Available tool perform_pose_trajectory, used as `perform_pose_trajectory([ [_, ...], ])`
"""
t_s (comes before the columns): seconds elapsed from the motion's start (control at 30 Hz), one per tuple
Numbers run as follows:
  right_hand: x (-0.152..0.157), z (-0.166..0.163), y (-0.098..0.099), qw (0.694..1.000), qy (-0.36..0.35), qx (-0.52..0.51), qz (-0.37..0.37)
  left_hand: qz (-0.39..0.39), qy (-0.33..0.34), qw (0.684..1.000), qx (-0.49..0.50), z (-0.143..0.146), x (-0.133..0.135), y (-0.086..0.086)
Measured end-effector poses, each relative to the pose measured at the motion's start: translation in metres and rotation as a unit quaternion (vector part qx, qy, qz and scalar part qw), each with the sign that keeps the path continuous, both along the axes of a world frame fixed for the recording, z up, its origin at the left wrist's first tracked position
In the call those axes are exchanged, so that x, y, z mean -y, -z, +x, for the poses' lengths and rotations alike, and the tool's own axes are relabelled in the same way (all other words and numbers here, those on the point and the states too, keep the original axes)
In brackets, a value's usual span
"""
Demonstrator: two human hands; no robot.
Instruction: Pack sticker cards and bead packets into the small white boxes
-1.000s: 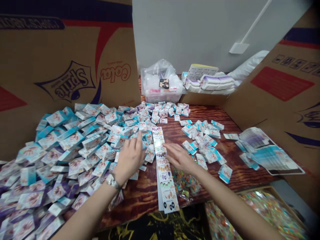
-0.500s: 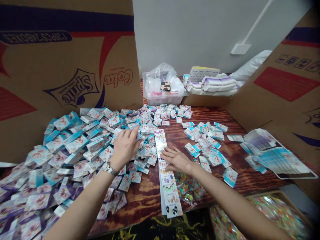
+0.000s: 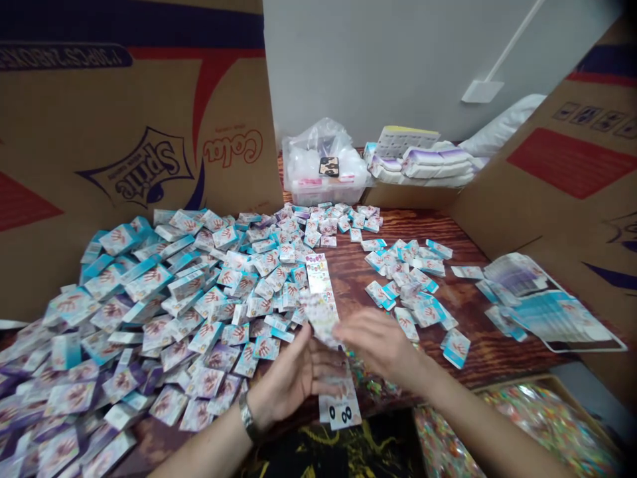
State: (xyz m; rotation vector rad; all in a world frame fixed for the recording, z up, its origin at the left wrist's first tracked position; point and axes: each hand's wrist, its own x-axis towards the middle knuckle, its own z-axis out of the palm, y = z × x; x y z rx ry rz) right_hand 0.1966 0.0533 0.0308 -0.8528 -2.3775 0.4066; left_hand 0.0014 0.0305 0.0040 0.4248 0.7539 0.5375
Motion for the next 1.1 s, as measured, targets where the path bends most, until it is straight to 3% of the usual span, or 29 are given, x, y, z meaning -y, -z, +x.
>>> perform_pose_trajectory([
  [0.1, 0.026, -0.006, -0.029, 0.99, -0.107, 0.051, -0.073, -0.012, -0.102, 0.995, 0.009, 0.003, -0.015, -0.004],
  [0.17, 0.032, -0.009, -0.037, 0.986, -0.116, 0.039, -0.118, 0.015, -0.125, 0.991, -0.043, 0.003, -0.021, -0.008],
  [0.27, 0.024, -0.008, -0.033, 0.991, 0.005, -0.028, -0.129, 0.161, -0.098, 0.973, -0.135, 0.0, -0.021, -0.012],
  [0.37, 0.005, -0.009, -0.019, 0.98, 0.147, -0.084, -0.107, 0.372, 0.012, 0.907, -0.199, -0.006, -0.015, -0.013],
  [0.47, -0.007, -0.014, -0.007, 0.972, 0.198, -0.089, -0.09, 0.455, 0.087, 0.85, -0.25, -0.01, -0.009, -0.01],
  [0.53, -0.007, -0.018, -0.003, 0.974, 0.207, -0.079, -0.041, 0.413, 0.067, 0.871, -0.258, -0.009, -0.007, -0.006],
  [0.67, 0.009, -0.025, 0.002, 0.991, 0.084, 0.013, 0.108, 0.159, -0.057, 0.981, -0.099, -0.002, -0.007, 0.003],
  [0.73, 0.019, -0.028, 0.008, 0.987, 0.043, 0.074, 0.139, 0.08, -0.098, 0.992, -0.013, 0.0, -0.008, 0.004],
  [0.83, 0.027, -0.03, 0.017, 0.983, 0.05, 0.106, 0.141, 0.067, -0.066, 0.993, 0.065, -0.002, -0.01, 0.003],
  [0.93, 0.026, -0.027, 0.02, 0.992, 0.04, 0.072, 0.094, 0.082, -0.068, 0.994, 0.039, -0.005, -0.011, 0.001],
  [1.03, 0.019, -0.024, 0.018, 0.997, 0.057, 0.0, -0.045, 0.12, -0.107, 0.986, -0.034, -0.003, -0.012, 0.002],
  [1.1, 0.016, -0.022, 0.018, 0.985, 0.09, -0.05, -0.14, 0.158, -0.096, 0.981, -0.066, -0.001, -0.012, 0.003],
])
